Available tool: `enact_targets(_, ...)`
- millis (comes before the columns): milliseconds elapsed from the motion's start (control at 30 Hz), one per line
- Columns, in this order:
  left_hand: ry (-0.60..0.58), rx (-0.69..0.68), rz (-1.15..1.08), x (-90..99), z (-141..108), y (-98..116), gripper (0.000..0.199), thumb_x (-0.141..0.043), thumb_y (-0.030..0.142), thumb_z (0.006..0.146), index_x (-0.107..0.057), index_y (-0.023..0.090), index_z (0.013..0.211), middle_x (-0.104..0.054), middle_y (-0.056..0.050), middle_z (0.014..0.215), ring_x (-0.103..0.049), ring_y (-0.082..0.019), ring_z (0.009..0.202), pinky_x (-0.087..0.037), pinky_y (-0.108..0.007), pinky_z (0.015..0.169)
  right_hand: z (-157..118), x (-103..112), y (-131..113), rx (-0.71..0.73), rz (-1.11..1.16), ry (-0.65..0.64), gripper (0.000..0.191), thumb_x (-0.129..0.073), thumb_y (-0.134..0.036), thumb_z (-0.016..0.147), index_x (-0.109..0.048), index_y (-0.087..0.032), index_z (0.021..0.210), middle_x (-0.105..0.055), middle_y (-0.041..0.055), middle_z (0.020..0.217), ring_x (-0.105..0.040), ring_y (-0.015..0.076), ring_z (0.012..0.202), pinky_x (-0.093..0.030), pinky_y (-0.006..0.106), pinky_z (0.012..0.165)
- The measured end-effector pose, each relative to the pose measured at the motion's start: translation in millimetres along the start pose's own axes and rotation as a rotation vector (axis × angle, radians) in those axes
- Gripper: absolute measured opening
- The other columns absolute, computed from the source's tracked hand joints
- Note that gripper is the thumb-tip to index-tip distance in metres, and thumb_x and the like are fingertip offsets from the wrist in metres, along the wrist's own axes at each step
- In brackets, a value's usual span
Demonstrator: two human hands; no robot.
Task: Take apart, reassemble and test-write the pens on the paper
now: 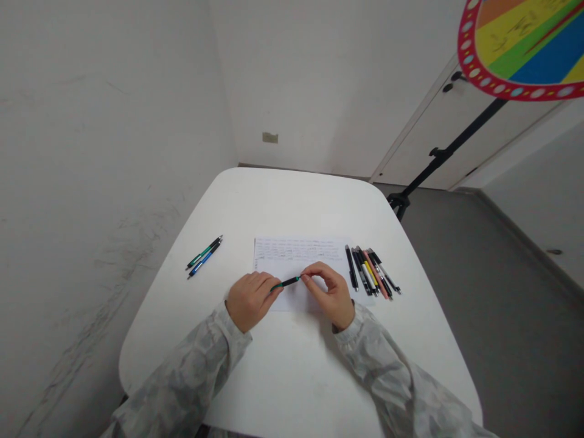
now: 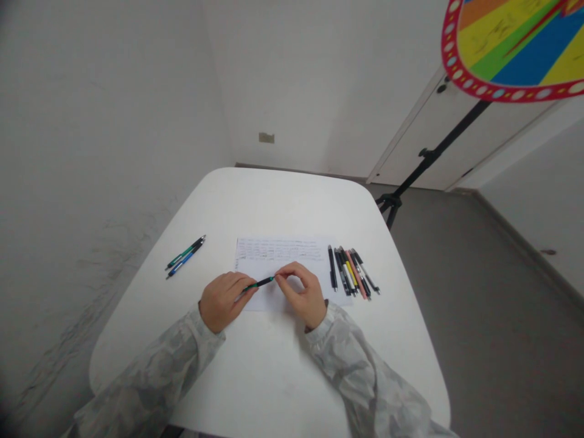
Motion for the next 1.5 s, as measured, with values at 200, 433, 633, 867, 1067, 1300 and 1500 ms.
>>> enact_targets(200, -0.005, 0.009, -0.02, -2.5, -0.7, -1.8, 0.013, -0.057, 0.028, 0.109, -0.065, 0.019, 0.104, -0.073, -0.004, 0.09, -0.065, -0.02, 0.08, -0.048, -0.036, 0.073, -1.9, -0.7, 4.4, -0.075, 0.069, -0.016, 0.019, -0.074, -0.039, 0.097, -0.075, -0.022, 0.089, -0.075, 0.0057, 0.087, -0.069, 0.0216, 0.083, -0.057, 0.037, 0.08)
enact_targets(433, 0.025, 0.001, -0.007, -2.3, 0.7, -0.2, 0.016, -0.055, 0.029, 0.111, -0.066, 0.019, 0.107, -0.075, -0.004, 0.093, -0.069, -0.019, 0.082, -0.05, -0.034, 0.074, -4.4, 1.3, 11.5, -0.14, 0.155, 0.038, 0.021, -0.077, -0.043, 0.095, -0.077, -0.022, 0.091, -0.077, 0.0057, 0.085, -0.071, 0.0215, 0.08, -0.059, 0.036, 0.076)
enact_targets(633, -0.021, 0.026, -0.071, -6.2, -0.9, 0.9, 0.023, -0.05, 0.032, 0.113, -0.066, 0.019, 0.104, -0.073, -0.003, 0.088, -0.07, -0.018, 0.08, -0.053, -0.032, 0.074, -5.9, 3.5, 0.0, 0.073, -0.123, 0.055, 0.014, -0.071, -0.031, 0.099, -0.076, -0.023, 0.09, -0.077, 0.0067, 0.086, -0.071, 0.0227, 0.083, -0.057, 0.039, 0.081)
enact_targets(867, -0.045, 0.111, -0.204, -11.7, -6.4, -3.0, 0.018, -0.053, 0.033, 0.112, -0.064, 0.02, 0.107, -0.071, -0.001, 0.089, -0.069, -0.015, 0.077, -0.052, -0.027, 0.067, -5.6, 4.2, 3.8, 0.104, -0.129, 0.046, 0.014, -0.071, -0.032, 0.099, -0.079, -0.023, 0.091, -0.08, 0.0076, 0.088, -0.075, 0.0241, 0.085, -0.061, 0.039, 0.08)
enact_targets(1067, -0.008, 0.093, -0.174, -13.0, -7.7, -7.0, 0.014, -0.056, 0.031, 0.111, -0.065, 0.02, 0.108, -0.074, -0.004, 0.093, -0.072, -0.018, 0.085, -0.056, -0.032, 0.076, -3.4, 2.5, 8.6, 0.096, -0.146, -0.126, 0.013, -0.075, -0.033, 0.097, -0.081, -0.026, 0.106, -0.081, 0.0062, 0.094, -0.075, 0.0233, 0.088, -0.06, 0.042, 0.088)
enact_targets(1300, 0.007, 0.122, -0.13, -13.0, -6.4, -9.2, 0.014, -0.057, 0.031, 0.11, -0.066, 0.02, 0.106, -0.075, -0.004, 0.093, -0.071, -0.019, 0.084, -0.056, -0.033, 0.077, 15.6, 27.4, 19.7, 0.102, -0.513, -0.081, 0.029, -0.072, -0.03, 0.095, -0.072, -0.023, 0.123, -0.073, 0.0082, 0.101, -0.066, 0.0257, 0.089, -0.055, 0.045, 0.09)
enact_targets(1500, 0.009, 0.169, -0.132, -14.7, -7.8, -13.1, 0.013, -0.057, 0.03, 0.11, -0.065, 0.02, 0.106, -0.075, -0.005, 0.094, -0.071, -0.019, 0.086, -0.055, -0.033, 0.077, 24.7, 38.1, 45.5, 0.047, -0.699, -0.196, 0.02, -0.068, -0.031, 0.097, -0.074, -0.019, 0.112, -0.07, 0.009, 0.097, -0.066, 0.028, 0.095, -0.054, 0.044, 0.09)
Point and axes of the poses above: each hand's wrist, its own z-axis towards the middle knuckle, its own x-axis out of the back of the hand, y = z × x, the point moved 2 cm from there along z, towards the middle knuckle
